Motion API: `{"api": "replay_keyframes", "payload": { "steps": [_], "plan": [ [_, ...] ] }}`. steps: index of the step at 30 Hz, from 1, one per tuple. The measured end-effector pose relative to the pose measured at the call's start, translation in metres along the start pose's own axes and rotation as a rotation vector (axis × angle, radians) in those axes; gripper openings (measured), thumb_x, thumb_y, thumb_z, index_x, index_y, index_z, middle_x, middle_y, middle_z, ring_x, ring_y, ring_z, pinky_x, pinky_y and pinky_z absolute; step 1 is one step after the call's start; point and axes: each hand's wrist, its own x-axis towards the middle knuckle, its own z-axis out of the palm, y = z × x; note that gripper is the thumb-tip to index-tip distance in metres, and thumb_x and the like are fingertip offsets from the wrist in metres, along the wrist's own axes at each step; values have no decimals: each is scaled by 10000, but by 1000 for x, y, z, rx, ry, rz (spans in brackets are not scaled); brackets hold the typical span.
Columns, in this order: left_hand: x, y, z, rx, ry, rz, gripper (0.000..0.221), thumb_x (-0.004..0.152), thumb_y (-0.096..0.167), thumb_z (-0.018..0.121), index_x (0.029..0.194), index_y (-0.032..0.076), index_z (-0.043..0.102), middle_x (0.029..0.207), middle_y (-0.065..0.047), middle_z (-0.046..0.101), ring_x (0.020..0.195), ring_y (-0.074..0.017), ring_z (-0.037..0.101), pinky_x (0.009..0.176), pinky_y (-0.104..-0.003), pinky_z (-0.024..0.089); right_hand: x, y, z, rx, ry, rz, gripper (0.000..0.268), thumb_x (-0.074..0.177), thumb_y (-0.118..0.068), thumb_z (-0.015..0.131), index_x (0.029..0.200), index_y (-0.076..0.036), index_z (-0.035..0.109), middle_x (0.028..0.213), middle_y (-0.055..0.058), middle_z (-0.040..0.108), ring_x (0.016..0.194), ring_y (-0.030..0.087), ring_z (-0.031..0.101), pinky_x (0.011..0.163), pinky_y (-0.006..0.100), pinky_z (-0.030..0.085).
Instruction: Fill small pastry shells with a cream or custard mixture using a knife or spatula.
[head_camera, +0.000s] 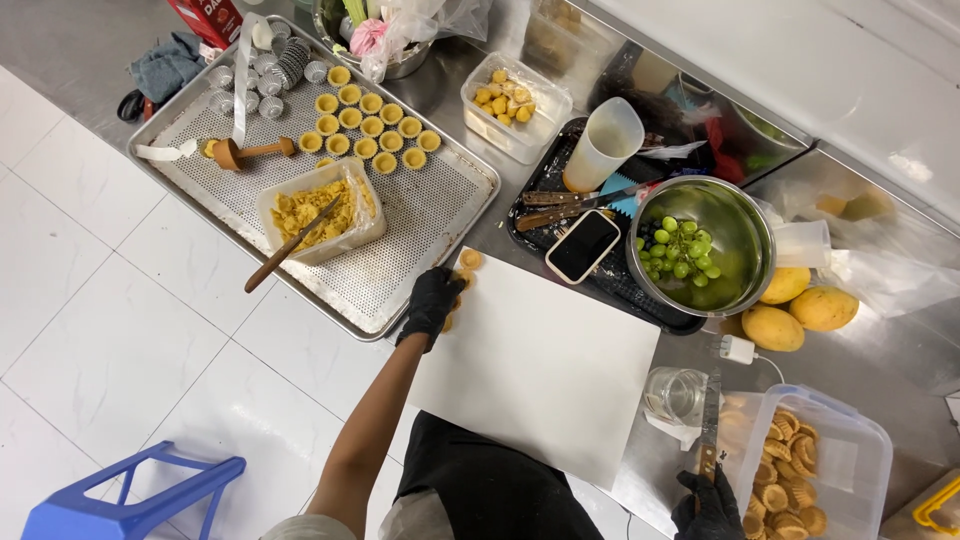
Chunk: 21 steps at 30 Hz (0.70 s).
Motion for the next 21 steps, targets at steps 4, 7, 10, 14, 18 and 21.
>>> {"api": "replay_keyframes", "payload": {
  "steps": [4,7,10,14,18,21],
  "plan": [
    [8,-4,9,-54,35,-70,208,886,205,758,830,9,715,619,-119,649,496,-177,622,511,-362,498,-23,-17,20,12,49,-14,454,1033,-140,526,1487,-130,540,923,178,688,400,97,419,363,267,330],
    [28,-34,15,161,60,-37,218,854,249,771,835,38,719,673,-139,698,583,-239,701,577,-382,544,-35,-22,24,21,88,-19,441,1029,-128,530,1470,-125,556,902,157,693,388,91,398,352,262,309],
    [57,-74,23,410,190,173,258,738,240,857,825,38,722,793,-181,707,761,-357,684,669,-459,532,-37,-24,23,26,116,-23,433,1027,-120,532,1458,-123,567,888,143,697,380,88,383,345,258,296],
    [66,-75,21,438,127,90,285,734,262,850,857,45,713,866,-200,708,863,-387,687,759,-469,542,-32,-20,19,1,117,-10,438,1025,-117,521,1461,-120,569,873,155,686,368,98,369,338,270,287],
    [70,-79,21,474,110,92,278,742,268,847,838,38,724,867,-196,709,863,-377,685,763,-466,538,-26,-10,11,25,79,-63,438,1028,-115,515,1463,-89,566,879,174,690,362,93,361,332,269,279],
    [80,-83,19,505,87,120,296,746,291,839,843,35,728,871,-197,708,866,-381,682,769,-467,538,-21,-4,7,42,82,-71,447,1025,-116,512,1469,-88,559,888,188,695,358,91,366,332,263,282]
  ]
}}
